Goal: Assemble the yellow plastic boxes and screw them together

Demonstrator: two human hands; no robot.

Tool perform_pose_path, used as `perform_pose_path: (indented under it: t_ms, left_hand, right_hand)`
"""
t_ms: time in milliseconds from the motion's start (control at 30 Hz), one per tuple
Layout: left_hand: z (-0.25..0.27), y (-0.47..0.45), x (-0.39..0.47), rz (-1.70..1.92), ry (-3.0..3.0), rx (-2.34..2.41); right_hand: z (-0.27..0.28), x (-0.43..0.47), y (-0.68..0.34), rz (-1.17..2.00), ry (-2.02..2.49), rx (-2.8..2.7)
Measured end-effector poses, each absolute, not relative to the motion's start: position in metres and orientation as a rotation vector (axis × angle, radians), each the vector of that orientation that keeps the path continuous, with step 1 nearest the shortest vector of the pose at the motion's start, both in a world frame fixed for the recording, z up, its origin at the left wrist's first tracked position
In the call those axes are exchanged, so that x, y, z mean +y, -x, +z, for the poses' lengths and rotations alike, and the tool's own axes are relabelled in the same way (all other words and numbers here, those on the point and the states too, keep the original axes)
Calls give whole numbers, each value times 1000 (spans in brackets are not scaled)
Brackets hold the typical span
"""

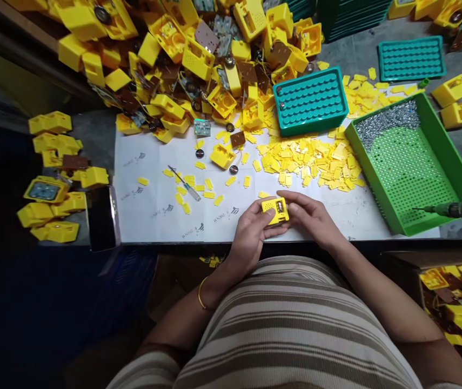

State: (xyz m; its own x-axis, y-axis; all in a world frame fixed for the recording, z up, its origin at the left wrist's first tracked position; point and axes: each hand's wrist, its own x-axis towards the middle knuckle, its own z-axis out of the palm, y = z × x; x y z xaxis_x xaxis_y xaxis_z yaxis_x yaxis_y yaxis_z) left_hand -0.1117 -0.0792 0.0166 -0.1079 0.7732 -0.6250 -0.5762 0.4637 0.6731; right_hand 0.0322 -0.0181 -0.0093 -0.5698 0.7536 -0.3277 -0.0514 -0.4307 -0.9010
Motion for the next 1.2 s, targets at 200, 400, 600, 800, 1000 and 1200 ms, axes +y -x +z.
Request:
perform_pose_path:
  t_ms: [200,400,600,800,1000,1200]
  left_hand:
    - [17,112,-75,1221,26,1103]
    - [14,107,-75,1289,-29,1099]
    - [12,101,-78,1394,-90,1052]
    - [15,96,-81,1450,-183,997]
    - [16,98,-84,1473,-148,1015]
    - [13,100,-84,1499,-146,1012]
  right_hand:
    - [-13,-25,-33,1740,1040,-1399]
    - [-12,-31,-24,1643,1044,-1421]
    - [-1,-37,-12,1893,1135,-955]
    - [16,-32,-4,2197,1070,-371]
    - [18,-29,-1,2286,977,-304]
    - [6,-36,-4,2009,1116,-683]
